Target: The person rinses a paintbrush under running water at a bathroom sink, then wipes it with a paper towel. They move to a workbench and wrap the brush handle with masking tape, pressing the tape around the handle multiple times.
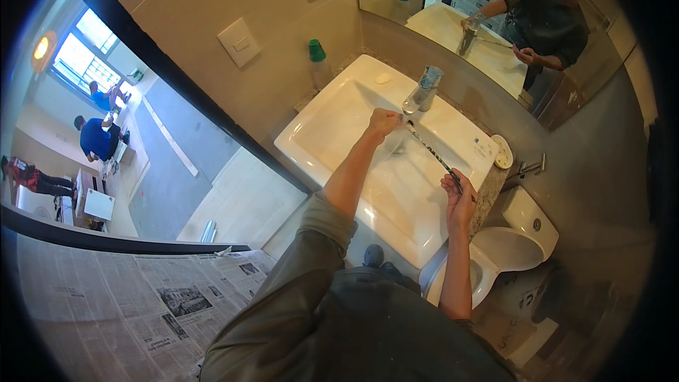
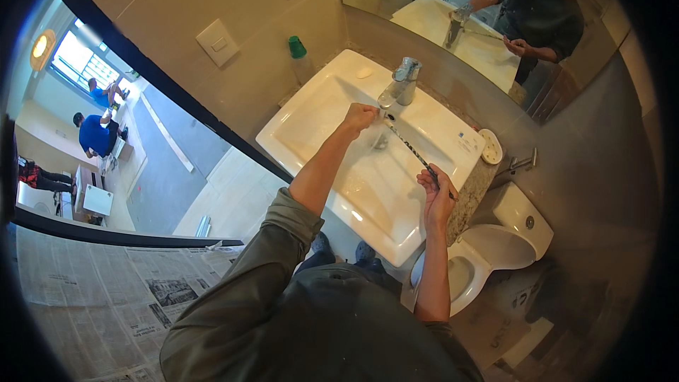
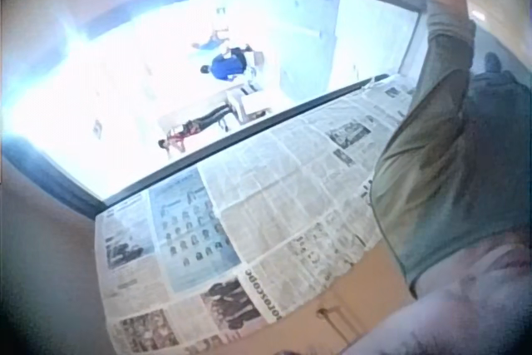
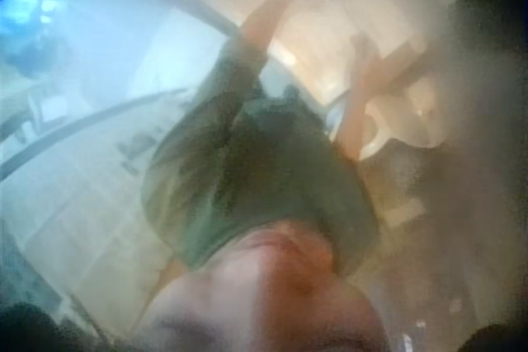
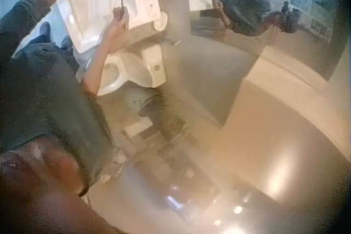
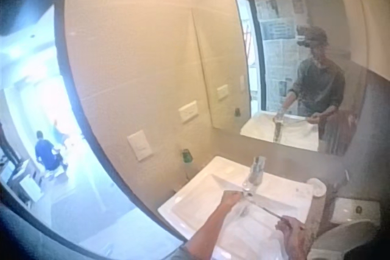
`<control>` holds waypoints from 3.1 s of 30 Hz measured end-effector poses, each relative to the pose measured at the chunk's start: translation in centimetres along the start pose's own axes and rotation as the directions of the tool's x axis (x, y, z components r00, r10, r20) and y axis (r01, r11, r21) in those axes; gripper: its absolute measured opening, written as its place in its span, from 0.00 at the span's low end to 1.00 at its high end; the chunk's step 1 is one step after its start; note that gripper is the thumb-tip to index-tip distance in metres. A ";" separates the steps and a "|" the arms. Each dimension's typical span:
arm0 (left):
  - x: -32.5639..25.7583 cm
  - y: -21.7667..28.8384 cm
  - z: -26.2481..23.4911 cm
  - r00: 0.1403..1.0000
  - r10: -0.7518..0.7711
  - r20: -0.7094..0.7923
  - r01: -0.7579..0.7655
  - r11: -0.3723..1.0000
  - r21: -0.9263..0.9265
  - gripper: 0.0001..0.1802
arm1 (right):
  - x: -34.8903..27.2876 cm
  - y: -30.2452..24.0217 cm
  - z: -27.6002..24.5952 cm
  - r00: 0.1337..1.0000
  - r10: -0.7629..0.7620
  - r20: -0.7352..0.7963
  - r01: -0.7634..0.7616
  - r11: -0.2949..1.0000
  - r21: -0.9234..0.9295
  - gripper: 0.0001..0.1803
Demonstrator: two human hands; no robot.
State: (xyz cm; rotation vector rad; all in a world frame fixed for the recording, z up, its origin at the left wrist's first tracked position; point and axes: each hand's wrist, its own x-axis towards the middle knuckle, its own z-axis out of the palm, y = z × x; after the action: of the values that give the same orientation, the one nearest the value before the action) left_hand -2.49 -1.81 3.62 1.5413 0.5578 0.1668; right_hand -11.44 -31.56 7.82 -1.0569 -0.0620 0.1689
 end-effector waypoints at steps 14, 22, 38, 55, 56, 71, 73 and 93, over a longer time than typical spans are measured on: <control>0.0 -1.9 -2.7 0.972 0.091 0.215 -0.112 0.990 0.090 0.06 | 1.8 3.4 -4.0 0.997 0.073 0.033 -0.072 0.997 -0.034 0.22; -0.8 -1.5 -1.4 0.975 0.222 0.007 -0.216 0.939 0.269 0.06 | 1.2 2.0 -3.0 0.988 0.144 0.051 -0.141 0.988 -0.066 0.23; -2.6 14.5 3.8 0.918 0.369 -0.146 -0.333 0.916 0.222 0.14 | 0.8 0.5 -2.0 0.999 0.018 0.026 -0.013 0.983 -0.182 0.23; -10.2 1.9 1.1 0.956 -0.124 -0.265 0.142 0.989 0.048 0.24 | -3.0 -4.1 1.8 0.876 -0.022 0.482 0.342 0.734 -0.587 0.19; -9.3 0.8 0.7 0.970 -0.164 -0.181 0.147 0.984 -0.102 0.22 | -3.8 -3.7 2.7 0.873 -0.027 0.486 0.347 0.734 -0.583 0.19; -5.9 -4.9 -3.5 0.996 -0.080 0.034 0.084 0.986 -0.144 0.06 | -5.4 -3.3 3.1 0.906 -0.001 0.424 0.278 0.755 -0.593 0.16; -7.4 -2.6 -3.6 0.977 -0.192 0.096 0.211 0.942 -0.262 0.12 | -5.3 -3.9 3.0 0.900 -0.020 0.435 0.299 0.754 -0.584 0.16; -12.0 1.8 -2.5 0.932 -0.306 0.193 0.347 0.907 -0.239 0.13 | -6.3 -5.1 0.5 0.875 -0.073 0.479 0.366 0.746 -0.557 0.16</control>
State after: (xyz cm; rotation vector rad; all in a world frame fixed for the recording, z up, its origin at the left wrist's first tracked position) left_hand -13.57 -4.85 8.32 1.1641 0.6368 -0.1286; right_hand -17.13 -34.69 12.70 -1.6694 -0.6977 0.1602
